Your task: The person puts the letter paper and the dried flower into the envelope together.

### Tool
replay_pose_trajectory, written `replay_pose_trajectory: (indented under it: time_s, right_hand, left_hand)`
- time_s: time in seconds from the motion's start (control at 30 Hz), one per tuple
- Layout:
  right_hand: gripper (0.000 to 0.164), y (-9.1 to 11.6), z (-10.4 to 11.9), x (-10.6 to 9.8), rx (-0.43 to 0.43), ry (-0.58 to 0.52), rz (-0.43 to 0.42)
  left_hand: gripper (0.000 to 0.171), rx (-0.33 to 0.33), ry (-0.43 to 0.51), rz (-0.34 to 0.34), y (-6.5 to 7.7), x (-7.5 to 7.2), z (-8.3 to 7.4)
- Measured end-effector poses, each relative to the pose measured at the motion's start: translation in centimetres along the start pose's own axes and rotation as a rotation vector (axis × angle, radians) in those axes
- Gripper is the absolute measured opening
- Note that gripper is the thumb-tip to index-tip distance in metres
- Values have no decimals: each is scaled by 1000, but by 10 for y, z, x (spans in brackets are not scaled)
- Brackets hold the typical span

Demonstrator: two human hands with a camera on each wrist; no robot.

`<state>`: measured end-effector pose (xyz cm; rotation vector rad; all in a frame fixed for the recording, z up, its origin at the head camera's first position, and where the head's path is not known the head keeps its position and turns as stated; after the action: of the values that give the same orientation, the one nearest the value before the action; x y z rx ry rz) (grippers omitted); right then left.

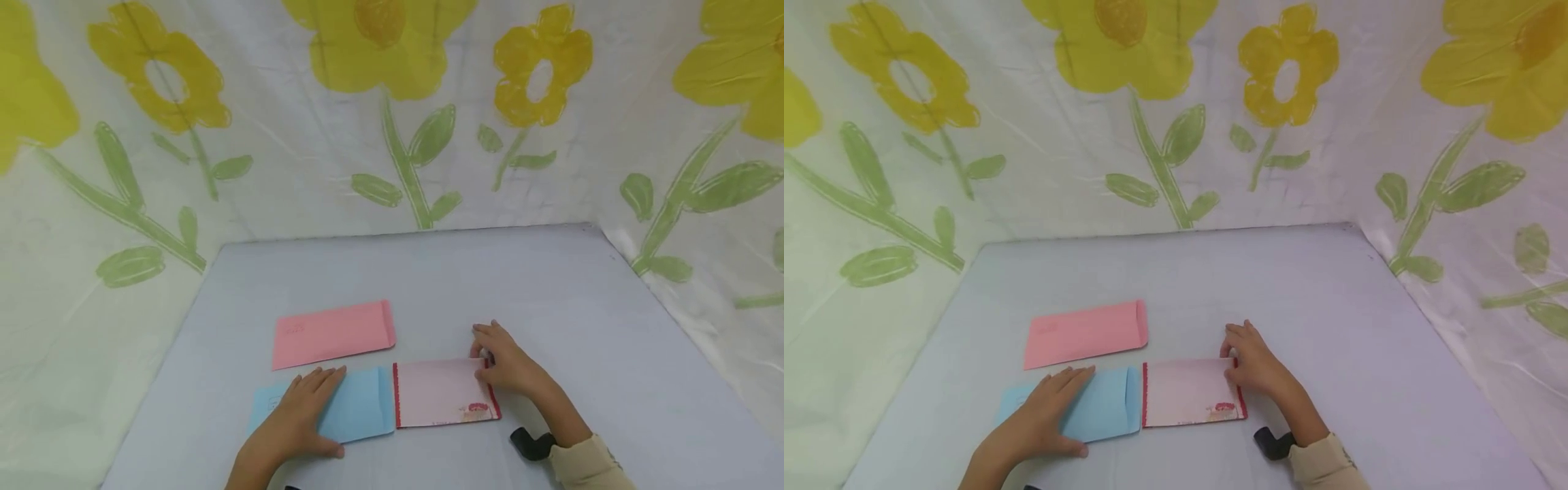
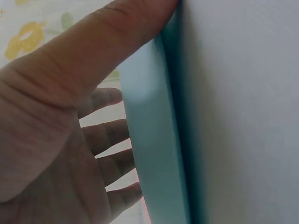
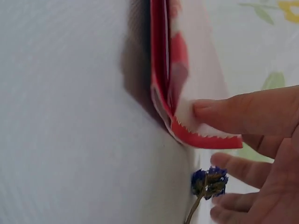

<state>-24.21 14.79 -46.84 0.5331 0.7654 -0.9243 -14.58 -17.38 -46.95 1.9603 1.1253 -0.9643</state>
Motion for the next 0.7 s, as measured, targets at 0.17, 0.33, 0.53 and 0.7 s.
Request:
replay_pose_trajectory:
  time_s: [0.17,0.33,0.53,0.7]
  right_hand:
    - [23,4,-5,-6,-48,-150,-17]
    - [16,8,-7,-14,-102,-372,-13]
    - [6,11,-10,-23,-59,-530,-19]
    - [11,10,-13,-21,-20,-578,-24]
  left_hand:
    - [120,-1,6,-27,4,-1,-1]
    - [118,7,-8,-54,6,-3,-2]
    - [117,12,-10,-66,7,-3,-3]
    - [116,13,-12,-79,9,-3,-2]
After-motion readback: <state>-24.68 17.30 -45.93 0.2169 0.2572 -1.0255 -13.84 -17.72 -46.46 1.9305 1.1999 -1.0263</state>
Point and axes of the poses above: each hand's wrist, its own y-axis away from the middle knuckle, its own x-axis out of the palm, z = x × y, the point moved 8 cm from there along -y, towards the middle knuckle, and after that the axes turned 7 degrees about z, right-handed, at the moved point
